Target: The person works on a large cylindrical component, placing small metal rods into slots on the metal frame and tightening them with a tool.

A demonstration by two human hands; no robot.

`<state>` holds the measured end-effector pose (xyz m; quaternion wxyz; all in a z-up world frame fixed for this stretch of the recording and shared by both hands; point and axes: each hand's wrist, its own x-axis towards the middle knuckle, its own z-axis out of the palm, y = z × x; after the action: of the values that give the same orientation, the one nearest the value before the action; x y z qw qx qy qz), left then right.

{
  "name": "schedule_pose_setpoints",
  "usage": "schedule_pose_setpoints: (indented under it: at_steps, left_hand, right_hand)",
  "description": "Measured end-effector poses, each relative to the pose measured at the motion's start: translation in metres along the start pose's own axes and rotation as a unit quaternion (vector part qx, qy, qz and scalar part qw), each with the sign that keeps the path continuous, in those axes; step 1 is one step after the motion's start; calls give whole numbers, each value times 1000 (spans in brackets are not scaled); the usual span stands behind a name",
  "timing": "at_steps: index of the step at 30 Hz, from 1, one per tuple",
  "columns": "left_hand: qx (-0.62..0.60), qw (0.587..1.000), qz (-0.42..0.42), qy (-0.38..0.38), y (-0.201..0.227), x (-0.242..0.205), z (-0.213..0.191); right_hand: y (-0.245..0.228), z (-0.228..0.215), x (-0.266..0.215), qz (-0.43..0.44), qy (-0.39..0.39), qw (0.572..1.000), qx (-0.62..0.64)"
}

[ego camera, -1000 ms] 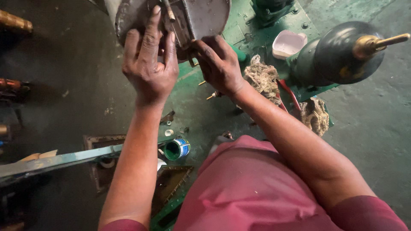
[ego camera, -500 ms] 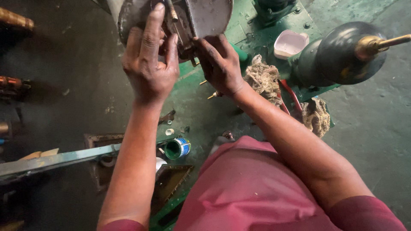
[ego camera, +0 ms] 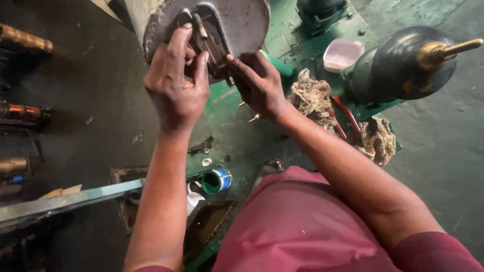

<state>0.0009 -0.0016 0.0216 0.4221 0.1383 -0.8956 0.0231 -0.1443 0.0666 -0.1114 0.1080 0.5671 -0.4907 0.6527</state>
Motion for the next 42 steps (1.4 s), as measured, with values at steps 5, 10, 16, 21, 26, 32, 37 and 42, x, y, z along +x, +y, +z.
schedule_pose_setpoints:
  at_steps: [5, 10, 16, 21, 26, 32, 37, 42]
  left_hand:
    - [-9, 1000, -8, -8, 1, 2, -1]
    - [16, 1000, -3, -2, 2, 1, 0]
    - [10, 1000, 1, 4, -3, -2, 4]
    - [42, 999, 8, 7, -4, -4, 3]
    - [63, 998, 16, 26, -2, -2, 5]
    - [65, 998, 5, 14, 2, -1, 3]
    - [66, 998, -4, 22, 4, -2, 5]
    - [52, 998, -10, 17, 2, 0, 6]
  right_hand:
    - [-1, -3, 1, -4, 8, 1000, -20]
    - [-1, -6, 5, 3, 7, 1000, 15]
    - [0, -7, 9, -10, 23, 999, 39]
    - [-2, -6, 7, -12, 19, 999, 49]
    - [-1, -6, 7, -34, 28, 999, 30]
    - [-13, -13, 8, -80, 22, 994, -64]
    - [-17, -23, 20, -88, -15, 991, -96]
    - [-11, -26, 30, -107, -26, 989, -95]
